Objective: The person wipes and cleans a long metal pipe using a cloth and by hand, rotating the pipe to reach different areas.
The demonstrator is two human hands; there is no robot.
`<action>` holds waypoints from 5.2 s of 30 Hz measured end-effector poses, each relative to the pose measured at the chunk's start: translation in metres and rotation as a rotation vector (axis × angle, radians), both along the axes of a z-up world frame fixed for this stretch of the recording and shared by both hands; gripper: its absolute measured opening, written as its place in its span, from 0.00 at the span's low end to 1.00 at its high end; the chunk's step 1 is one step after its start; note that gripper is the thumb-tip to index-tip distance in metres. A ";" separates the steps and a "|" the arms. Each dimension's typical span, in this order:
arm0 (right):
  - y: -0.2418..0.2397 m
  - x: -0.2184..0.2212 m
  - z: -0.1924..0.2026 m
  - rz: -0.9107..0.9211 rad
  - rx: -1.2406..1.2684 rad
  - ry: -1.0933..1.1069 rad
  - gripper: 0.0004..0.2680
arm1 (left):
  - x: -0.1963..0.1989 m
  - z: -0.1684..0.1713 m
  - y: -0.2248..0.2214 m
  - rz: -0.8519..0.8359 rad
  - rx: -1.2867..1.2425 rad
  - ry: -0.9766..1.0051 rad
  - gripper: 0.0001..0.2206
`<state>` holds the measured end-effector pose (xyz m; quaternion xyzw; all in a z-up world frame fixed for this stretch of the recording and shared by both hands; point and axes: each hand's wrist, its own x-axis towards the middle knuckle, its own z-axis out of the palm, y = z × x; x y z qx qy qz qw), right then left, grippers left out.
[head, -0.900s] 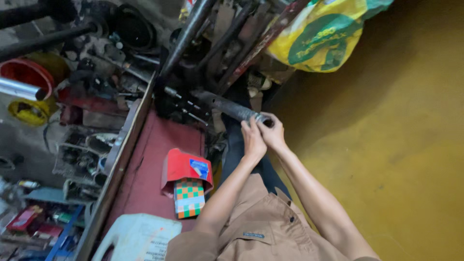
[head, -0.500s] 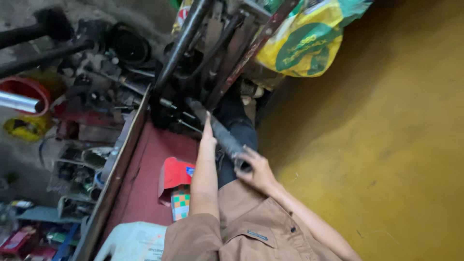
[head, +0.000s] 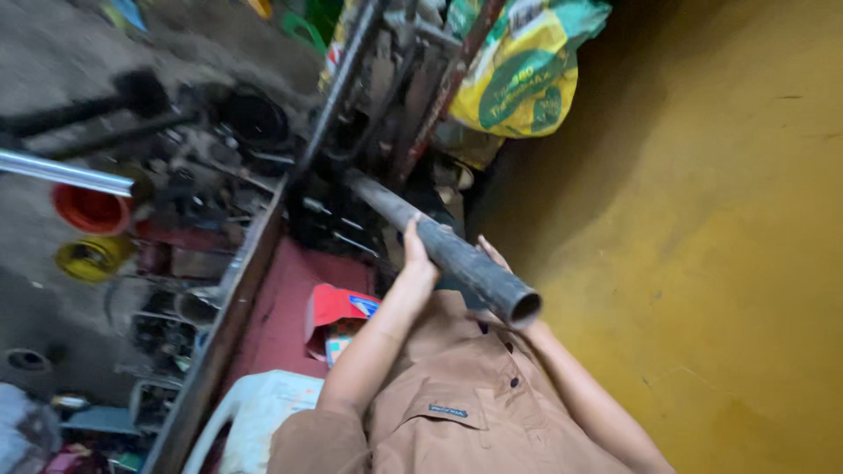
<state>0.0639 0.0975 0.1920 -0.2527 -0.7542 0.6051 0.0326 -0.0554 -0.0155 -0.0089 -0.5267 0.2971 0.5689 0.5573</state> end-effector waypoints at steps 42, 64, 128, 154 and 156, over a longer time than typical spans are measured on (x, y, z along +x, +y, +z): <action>0.097 -0.063 0.090 -0.473 0.240 0.364 0.24 | -0.164 0.518 0.146 -0.533 1.479 1.940 0.20; 0.124 -0.041 0.100 0.053 -1.474 0.349 0.24 | -0.170 0.434 0.218 -0.261 0.452 2.785 0.28; 0.128 -0.073 0.078 -0.225 0.108 -0.461 0.29 | -0.290 0.272 0.235 -1.266 0.586 3.244 0.17; 0.120 -0.055 0.081 -0.292 0.076 -0.469 0.32 | -0.158 0.289 0.200 -1.229 1.531 3.046 0.19; 0.120 -0.054 0.084 -0.295 0.068 -0.508 0.31 | -0.177 0.291 0.208 -1.151 1.610 2.979 0.17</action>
